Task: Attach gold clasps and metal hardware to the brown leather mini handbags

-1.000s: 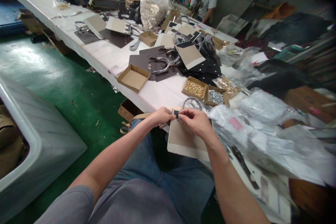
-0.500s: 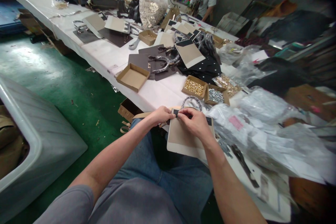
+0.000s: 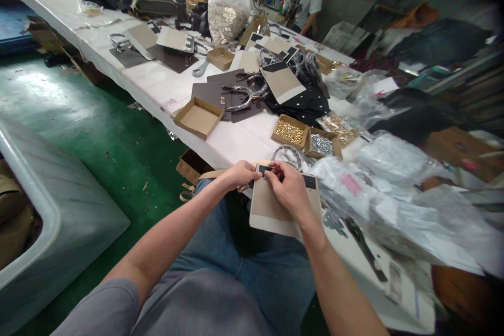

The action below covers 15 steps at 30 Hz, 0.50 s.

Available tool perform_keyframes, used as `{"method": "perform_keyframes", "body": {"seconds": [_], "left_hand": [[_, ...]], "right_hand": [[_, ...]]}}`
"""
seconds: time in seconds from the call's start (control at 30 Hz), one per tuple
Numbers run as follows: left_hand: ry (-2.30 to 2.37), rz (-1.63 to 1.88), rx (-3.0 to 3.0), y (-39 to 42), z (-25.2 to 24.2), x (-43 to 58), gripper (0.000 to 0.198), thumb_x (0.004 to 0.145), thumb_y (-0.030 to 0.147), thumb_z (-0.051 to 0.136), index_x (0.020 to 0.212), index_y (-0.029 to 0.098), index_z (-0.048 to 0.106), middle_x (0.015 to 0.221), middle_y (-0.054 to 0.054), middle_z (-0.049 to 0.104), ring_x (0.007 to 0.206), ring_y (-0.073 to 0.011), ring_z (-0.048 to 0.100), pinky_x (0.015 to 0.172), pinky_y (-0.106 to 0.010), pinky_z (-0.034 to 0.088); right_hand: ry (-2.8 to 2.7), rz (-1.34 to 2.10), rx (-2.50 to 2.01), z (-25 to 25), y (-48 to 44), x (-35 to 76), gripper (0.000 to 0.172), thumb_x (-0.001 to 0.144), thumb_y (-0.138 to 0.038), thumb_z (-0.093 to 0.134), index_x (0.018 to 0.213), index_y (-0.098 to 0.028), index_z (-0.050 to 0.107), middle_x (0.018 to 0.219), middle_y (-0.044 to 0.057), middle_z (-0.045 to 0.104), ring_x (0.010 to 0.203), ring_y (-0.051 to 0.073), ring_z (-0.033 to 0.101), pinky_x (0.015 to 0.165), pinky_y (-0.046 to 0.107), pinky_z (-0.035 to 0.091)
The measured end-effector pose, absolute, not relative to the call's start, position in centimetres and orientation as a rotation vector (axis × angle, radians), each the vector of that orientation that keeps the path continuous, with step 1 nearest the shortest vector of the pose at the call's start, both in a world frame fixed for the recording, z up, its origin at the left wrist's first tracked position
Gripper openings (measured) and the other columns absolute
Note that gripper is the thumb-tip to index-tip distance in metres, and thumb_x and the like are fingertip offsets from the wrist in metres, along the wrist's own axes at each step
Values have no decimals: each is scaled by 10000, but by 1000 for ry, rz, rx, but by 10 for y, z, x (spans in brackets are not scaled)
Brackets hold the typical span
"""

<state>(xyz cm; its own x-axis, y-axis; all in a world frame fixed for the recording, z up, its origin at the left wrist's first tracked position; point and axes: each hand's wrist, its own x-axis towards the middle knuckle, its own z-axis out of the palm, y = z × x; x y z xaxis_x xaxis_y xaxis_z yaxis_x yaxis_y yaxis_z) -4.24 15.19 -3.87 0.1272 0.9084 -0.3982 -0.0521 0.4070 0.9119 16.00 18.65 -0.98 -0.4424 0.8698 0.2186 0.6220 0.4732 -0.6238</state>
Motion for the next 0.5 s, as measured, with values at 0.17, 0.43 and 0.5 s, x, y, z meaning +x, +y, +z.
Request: {"method": "perform_keyframes", "body": {"seconds": [0.17, 0.43, 0.5], "left_hand": [[1243, 857, 900, 152, -42, -43, 373, 963, 242, 773, 637, 162, 610, 548, 28, 544, 456, -78, 420, 451, -221, 263], [1246, 844, 882, 151, -41, -44, 392, 947, 298, 819, 644, 163, 611, 542, 24, 554, 450, -80, 433, 460, -213, 305], [1245, 842, 880, 151, -40, -44, 389, 961, 301, 812, 654, 161, 619, 534, 24, 553, 440, -78, 428, 462, -212, 312]], "right_hand": [[-2219, 547, -1095, -12, 174, 161, 223, 1140, -402, 591, 1085, -269, 761, 1093, 110, 795, 1043, 324, 736, 960, 489, 575], [-2333, 588, -1041, -13, 174, 175, 238, 1069, -401, 749, 1271, -275, 749, 1197, 100, 766, 966, 297, 707, 949, 490, 591], [-2331, 601, -1035, -13, 176, 176, 229, 1074, -391, 735, 1273, -278, 753, 1213, 100, 768, 955, 292, 709, 945, 487, 597]]}}
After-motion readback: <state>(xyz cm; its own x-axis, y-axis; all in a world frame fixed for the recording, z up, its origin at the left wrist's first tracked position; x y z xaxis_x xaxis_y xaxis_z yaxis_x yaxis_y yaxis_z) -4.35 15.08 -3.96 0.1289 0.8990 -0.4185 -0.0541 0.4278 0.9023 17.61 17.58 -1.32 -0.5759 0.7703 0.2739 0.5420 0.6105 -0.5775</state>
